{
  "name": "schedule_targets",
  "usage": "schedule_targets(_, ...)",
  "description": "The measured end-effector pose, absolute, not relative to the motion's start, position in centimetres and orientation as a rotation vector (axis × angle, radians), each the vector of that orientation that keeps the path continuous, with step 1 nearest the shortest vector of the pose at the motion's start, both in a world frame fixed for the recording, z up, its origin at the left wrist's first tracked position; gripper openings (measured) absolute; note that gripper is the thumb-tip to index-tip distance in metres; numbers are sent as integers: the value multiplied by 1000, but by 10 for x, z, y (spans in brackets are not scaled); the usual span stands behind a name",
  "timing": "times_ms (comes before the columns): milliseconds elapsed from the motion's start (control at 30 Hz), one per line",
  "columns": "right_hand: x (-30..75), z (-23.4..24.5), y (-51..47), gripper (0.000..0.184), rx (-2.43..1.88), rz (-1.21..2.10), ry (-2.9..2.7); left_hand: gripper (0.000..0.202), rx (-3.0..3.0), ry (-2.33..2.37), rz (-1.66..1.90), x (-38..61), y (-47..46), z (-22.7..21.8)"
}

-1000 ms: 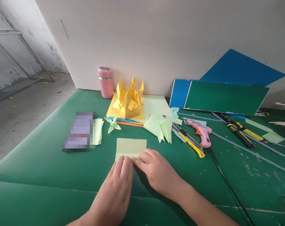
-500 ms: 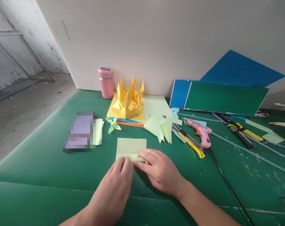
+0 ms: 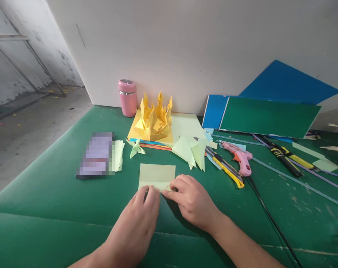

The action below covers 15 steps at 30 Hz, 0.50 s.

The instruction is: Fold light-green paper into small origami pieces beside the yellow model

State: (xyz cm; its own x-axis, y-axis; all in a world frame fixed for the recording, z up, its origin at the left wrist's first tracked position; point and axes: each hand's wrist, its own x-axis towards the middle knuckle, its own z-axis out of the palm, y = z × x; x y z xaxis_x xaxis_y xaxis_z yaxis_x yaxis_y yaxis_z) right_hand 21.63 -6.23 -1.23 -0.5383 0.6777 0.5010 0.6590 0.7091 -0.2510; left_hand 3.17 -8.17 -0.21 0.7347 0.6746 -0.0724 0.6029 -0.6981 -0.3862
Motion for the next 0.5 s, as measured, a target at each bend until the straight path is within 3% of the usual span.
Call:
schedule_targets(300,229,-11,-56,35,-1018,21,-2291,42,-2660,-976,365,32,-80,5)
schedule_targets(500,222,-11,-60,36,-964,-34,-2352,32,-2708,-1042,288,30,-78,7)
